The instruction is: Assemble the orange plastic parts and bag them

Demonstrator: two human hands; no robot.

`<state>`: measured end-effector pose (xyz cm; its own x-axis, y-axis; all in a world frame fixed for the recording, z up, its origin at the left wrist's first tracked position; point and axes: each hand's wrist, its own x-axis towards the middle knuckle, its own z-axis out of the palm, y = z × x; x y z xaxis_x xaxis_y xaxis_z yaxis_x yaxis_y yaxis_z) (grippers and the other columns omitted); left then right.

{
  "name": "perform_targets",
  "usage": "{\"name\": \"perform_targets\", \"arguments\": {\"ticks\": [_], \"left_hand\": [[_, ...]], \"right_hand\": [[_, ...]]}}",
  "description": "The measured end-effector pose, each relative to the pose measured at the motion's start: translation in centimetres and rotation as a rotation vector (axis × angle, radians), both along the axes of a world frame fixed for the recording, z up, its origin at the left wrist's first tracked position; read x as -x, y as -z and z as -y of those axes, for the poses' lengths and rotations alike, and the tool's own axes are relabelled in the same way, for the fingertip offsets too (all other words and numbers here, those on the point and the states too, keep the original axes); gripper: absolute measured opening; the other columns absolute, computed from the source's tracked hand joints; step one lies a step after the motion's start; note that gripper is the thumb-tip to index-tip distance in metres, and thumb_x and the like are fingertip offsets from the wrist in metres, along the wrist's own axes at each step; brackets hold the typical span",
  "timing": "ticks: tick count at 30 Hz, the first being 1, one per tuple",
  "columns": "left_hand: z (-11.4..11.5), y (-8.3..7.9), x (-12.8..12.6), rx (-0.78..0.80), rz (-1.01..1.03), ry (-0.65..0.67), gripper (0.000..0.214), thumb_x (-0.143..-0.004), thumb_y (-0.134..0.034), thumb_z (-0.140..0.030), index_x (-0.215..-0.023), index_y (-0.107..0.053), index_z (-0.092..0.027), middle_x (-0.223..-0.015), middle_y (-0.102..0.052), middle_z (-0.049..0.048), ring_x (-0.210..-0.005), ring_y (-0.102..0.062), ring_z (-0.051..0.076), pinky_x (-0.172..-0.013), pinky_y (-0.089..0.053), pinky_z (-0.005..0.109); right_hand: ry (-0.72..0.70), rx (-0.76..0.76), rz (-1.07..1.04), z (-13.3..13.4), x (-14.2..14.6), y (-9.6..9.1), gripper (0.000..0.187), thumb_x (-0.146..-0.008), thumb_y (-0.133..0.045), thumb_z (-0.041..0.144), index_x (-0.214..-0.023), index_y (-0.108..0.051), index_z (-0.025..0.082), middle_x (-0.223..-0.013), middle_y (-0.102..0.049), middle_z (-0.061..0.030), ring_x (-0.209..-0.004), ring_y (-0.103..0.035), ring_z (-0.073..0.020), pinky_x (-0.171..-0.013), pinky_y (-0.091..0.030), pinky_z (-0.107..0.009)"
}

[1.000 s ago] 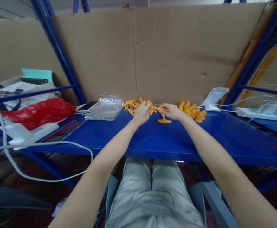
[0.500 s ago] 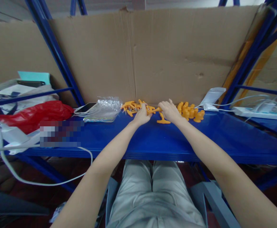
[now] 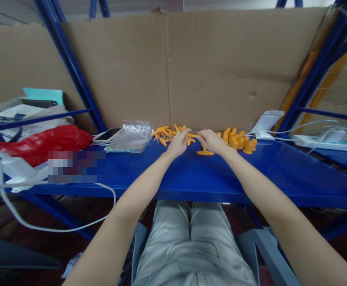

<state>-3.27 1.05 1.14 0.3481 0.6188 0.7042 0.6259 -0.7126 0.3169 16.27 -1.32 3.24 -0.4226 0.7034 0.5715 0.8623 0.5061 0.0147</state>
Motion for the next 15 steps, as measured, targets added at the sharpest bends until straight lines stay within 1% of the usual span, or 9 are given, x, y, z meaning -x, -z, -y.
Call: {"name": "perform_targets", "arguments": {"ticks": [2, 5, 7, 9, 12, 15], "left_hand": [[-0.2, 0.2, -0.1, 0.002, -0.007, 0.000, 0.040, -0.091, -0.048, -0.010, -0.129, -0.057, -0.018, -0.121, -0.066, 0.0129, -0.118, -0.062, 0.027, -0.108, -0.046, 0.047], [-0.5, 0.4, -0.2, 0.014, -0.018, 0.015, 0.040, -0.090, -0.049, -0.008, -0.128, -0.057, -0.017, -0.123, -0.067, 0.0132, -0.122, -0.060, 0.027, -0.110, -0.044, 0.048], [-0.7, 0.6, -0.2, 0.014, -0.017, 0.013, 0.040, -0.089, -0.049, -0.009, -0.127, -0.057, -0.017, -0.124, -0.068, 0.0128, -0.123, -0.060, 0.027, -0.112, -0.043, 0.049], [-0.9, 0.6, -0.1, 0.010, -0.007, -0.006, 0.040, -0.088, -0.050, -0.008, -0.126, -0.058, -0.017, -0.125, -0.068, 0.0126, -0.124, -0.060, 0.027, -0.113, -0.042, 0.050], [-1.0, 0.6, 0.2, 0.007, 0.007, -0.032, 0.041, -0.086, -0.052, -0.008, -0.125, -0.060, -0.017, -0.125, -0.069, 0.0125, -0.122, -0.062, 0.027, -0.113, -0.042, 0.048], [-1.0, 0.5, 0.4, 0.016, 0.000, -0.035, 0.042, -0.085, -0.053, -0.009, -0.125, -0.061, -0.018, -0.126, -0.069, 0.0116, -0.121, -0.062, 0.027, -0.112, -0.043, 0.048]], "right_hand": [[-0.017, -0.007, 0.045, -0.3, -0.1, -0.1, 0.034, -0.102, -0.035, 0.032, -0.109, -0.064, 0.015, -0.105, -0.069, -0.0153, -0.101, -0.059, -0.0269, -0.090, -0.043, -0.038], [-0.004, -0.033, 0.097, -0.3, -0.3, -0.2, 0.027, -0.098, -0.045, 0.029, -0.111, -0.064, 0.015, -0.105, -0.068, -0.0151, -0.102, -0.058, -0.0285, -0.097, -0.039, -0.045], [0.038, -0.032, 0.125, -0.2, -0.3, -0.2, 0.024, -0.095, -0.049, 0.024, -0.113, -0.063, 0.016, -0.107, -0.068, -0.0142, -0.104, -0.058, -0.0293, -0.103, -0.035, -0.051], [0.097, -0.019, 0.140, 0.0, -0.4, -0.3, 0.024, -0.092, -0.052, 0.020, -0.112, -0.064, 0.017, -0.108, -0.067, -0.0140, -0.106, -0.058, -0.0299, -0.105, -0.033, -0.054], [0.175, -0.015, 0.133, 0.1, -1.1, -0.5, 0.022, -0.089, -0.054, 0.018, -0.108, -0.066, 0.017, -0.111, -0.065, -0.0150, -0.109, -0.057, -0.0309, -0.102, -0.036, -0.052], [0.247, -0.041, 0.074, -0.4, -2.3, -0.5, 0.020, -0.089, -0.055, 0.022, -0.104, -0.067, 0.017, -0.112, -0.063, -0.0162, -0.109, -0.056, -0.0318, -0.096, -0.040, -0.048]]}}
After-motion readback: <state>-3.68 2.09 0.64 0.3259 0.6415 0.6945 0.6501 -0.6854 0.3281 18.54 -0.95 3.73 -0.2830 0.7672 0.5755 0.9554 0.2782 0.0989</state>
